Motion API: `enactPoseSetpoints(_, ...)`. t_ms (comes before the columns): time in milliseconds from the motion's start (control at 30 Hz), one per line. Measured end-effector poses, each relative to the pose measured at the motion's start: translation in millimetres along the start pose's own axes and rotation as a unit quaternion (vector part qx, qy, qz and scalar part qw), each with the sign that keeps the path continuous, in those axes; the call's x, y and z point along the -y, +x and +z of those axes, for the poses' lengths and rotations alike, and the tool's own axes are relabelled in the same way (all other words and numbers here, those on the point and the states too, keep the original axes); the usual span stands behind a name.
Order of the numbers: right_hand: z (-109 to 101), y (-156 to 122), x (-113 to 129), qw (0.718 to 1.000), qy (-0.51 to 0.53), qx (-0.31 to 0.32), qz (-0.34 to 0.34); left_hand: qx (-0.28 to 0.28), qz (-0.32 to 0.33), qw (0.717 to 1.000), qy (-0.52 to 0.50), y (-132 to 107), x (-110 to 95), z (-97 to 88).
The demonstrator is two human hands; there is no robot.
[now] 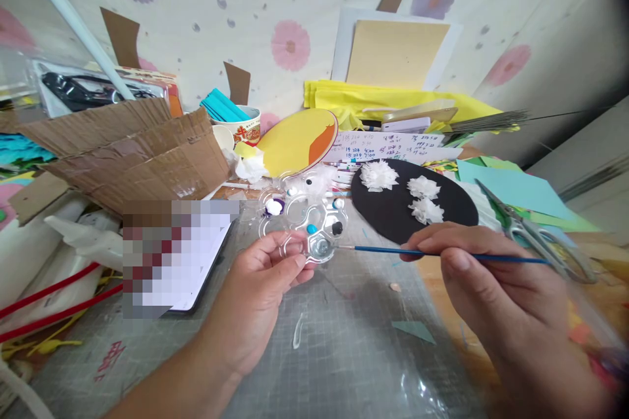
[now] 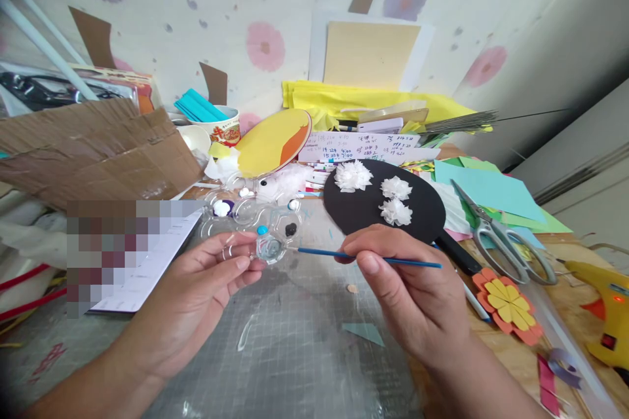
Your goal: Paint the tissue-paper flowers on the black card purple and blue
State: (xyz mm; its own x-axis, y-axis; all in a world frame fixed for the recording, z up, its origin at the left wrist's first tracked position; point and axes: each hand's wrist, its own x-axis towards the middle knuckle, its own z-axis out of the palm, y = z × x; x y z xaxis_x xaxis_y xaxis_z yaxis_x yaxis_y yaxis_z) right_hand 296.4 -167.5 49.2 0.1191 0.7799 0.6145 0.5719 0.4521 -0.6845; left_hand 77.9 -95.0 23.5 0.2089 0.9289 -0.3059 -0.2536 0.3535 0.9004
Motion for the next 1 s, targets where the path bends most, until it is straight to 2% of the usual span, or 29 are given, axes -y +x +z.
enactPoseSetpoints(100, 1.3, -0.4, 5.7, 0.999, -0.018, -0.014, 0.026, -0.005, 0.001, 1.0, 0.0, -0.2, -1.3, 0.4)
enactPoseSetpoints(233, 0.6, 0.6, 5.0, 1.0, -0.022, -0.014, 0.016, -0.01, -0.003, 1.0, -0.007, -0.5, -2.4, 0.3)
enactPoseSetpoints(433, -3.6, 2.0, -13.3, 0.998, -0.002, 0.043, -0.043, -0.008, -0.004, 1.0, -0.01, 0.3, -1.4, -0.8)
enactPoseSetpoints(600, 0.2, -3.4, -23.3, 0.998, 0.058, -0.036, 0.01, 0.001, 0.001, 1.0, -0.022, 1.6, -0.9, -0.5)
enactPoseSetpoints(733, 4.4, -3.7, -29.4, 0.998, 0.06, -0.025, 0.017, 0.0, 0.005, 1.0, -0.027, 1.0, -0.4, -1.3)
enactPoseSetpoints(900, 6.3, -1.6, -33.4, 0.991, 0.103, -0.082, 0.037, 0.006, 0.003, 1.0, -0.028, 1.0, 0.6, -1.0)
enactPoseSetpoints(1000, 8.1, -1.0, -33.7, 0.99, 0.111, -0.078, 0.042, 0.007, 0.003, 1.0, -0.03, 1.5, 0.5, -1.1)
